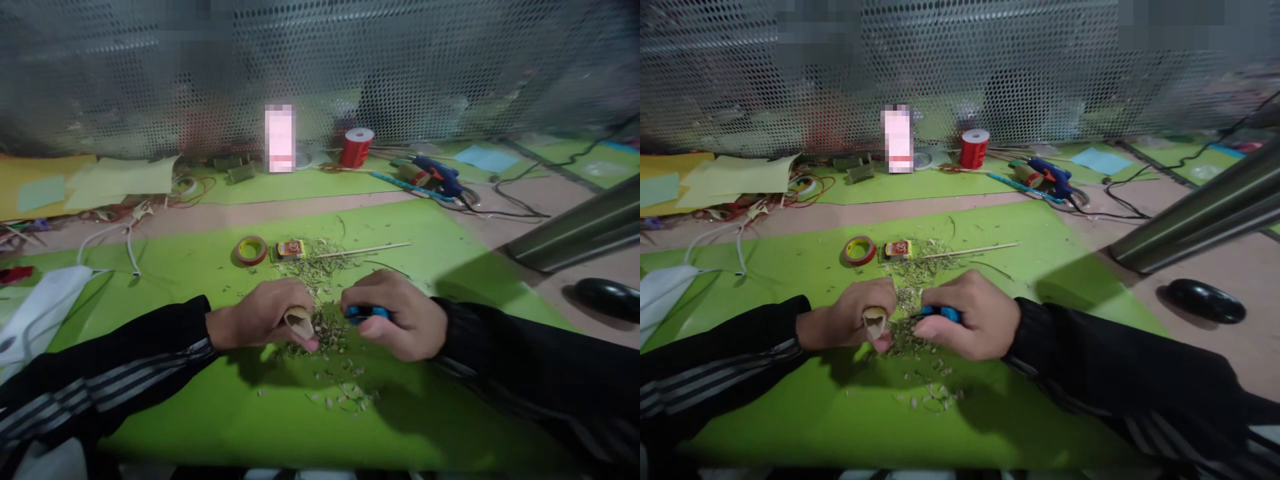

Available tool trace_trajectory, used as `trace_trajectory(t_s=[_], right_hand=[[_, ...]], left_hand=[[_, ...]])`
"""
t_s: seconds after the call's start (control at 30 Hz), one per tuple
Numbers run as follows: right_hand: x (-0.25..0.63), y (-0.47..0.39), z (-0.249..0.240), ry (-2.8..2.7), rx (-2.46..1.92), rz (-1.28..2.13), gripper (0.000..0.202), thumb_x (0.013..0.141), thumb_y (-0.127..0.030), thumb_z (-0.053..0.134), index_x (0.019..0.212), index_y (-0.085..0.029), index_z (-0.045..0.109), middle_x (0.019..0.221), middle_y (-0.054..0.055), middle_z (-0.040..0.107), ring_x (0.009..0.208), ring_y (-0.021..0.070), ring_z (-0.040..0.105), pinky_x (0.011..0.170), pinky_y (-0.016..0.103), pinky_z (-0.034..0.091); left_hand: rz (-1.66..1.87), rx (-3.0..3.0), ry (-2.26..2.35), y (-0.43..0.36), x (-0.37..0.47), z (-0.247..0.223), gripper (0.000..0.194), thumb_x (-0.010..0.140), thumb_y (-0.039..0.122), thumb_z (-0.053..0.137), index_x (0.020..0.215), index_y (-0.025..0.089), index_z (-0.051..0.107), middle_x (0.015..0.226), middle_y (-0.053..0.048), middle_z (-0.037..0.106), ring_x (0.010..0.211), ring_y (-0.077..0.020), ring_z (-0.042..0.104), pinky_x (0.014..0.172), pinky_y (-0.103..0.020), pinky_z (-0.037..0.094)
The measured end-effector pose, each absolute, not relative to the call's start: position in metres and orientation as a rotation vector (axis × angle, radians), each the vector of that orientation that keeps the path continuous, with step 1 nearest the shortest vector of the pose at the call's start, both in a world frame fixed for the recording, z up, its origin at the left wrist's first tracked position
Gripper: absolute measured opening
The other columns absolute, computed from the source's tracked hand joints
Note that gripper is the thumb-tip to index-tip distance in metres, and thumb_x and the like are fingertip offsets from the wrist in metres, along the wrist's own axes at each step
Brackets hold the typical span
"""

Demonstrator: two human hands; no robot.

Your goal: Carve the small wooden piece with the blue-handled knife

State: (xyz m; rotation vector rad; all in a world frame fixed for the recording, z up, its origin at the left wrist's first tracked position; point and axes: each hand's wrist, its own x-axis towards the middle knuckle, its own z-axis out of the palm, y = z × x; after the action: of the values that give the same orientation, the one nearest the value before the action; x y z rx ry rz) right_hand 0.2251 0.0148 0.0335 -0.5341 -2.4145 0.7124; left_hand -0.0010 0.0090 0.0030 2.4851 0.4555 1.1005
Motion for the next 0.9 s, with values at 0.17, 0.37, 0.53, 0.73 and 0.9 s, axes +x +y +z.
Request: trace_trajectory(t_s=[0.17,0.37,0.53,0.73,0.9], right_hand=[[0.230,0.013,0.046,-2.314,-0.744,0.782,0.042,0.095,-0.062,0.040,0.088,-0.021,0.045,0.062,-0.006,0.045,0.050,0.0087,0.039,0.050,0.023,0.031],[0.227,0.016,0.035,-2.400,-0.502,0.587,0.027,0.101,-0.043,0.043,0.091,-0.020,0.052,0.062,-0.005,0.053,0.050,0.0069,0.043,0.050,0.020,0.032],[0.226,0.017,0.028,-2.451,-0.491,0.428,0.030,0.102,-0.042,0.039,0.104,-0.019,0.057,0.071,-0.001,0.063,0.055,0.0084,0.050,0.052,0.023,0.030],[0.224,0.011,0.021,-2.505,-0.618,0.104,0.038,0.104,-0.045,0.029,0.103,-0.021,0.058,0.071,-0.001,0.063,0.056,0.0105,0.051,0.053,0.027,0.029],[0.221,0.007,0.020,-2.501,-0.681,-0.222,0.042,0.105,-0.045,0.023,0.094,-0.021,0.057,0.064,-0.003,0.056,0.051,0.0118,0.044,0.053,0.031,0.024]], left_hand=[[1.127,2.311,0.498,0.009,-0.001,-0.004,0.034,0.095,0.053,0.050,0.099,0.021,0.038,0.070,0.005,0.047,0.054,-0.0075,0.045,0.051,-0.020,0.036],[1.123,2.332,0.436,0.010,-0.001,-0.008,0.023,0.097,0.042,0.043,0.104,0.022,0.034,0.073,0.005,0.045,0.054,-0.0081,0.042,0.051,-0.021,0.037],[1.099,2.457,0.485,0.011,-0.004,-0.007,0.024,0.098,0.045,0.038,0.100,0.022,0.034,0.072,0.005,0.046,0.053,-0.0084,0.041,0.049,-0.022,0.037],[1.052,2.430,0.518,0.009,-0.005,-0.008,0.026,0.098,0.047,0.036,0.097,0.021,0.033,0.072,0.005,0.047,0.050,-0.0068,0.040,0.048,-0.021,0.037],[1.050,2.402,0.558,0.008,-0.006,-0.007,0.030,0.097,0.051,0.036,0.094,0.021,0.034,0.067,0.006,0.046,0.050,-0.0083,0.042,0.048,-0.022,0.036]])
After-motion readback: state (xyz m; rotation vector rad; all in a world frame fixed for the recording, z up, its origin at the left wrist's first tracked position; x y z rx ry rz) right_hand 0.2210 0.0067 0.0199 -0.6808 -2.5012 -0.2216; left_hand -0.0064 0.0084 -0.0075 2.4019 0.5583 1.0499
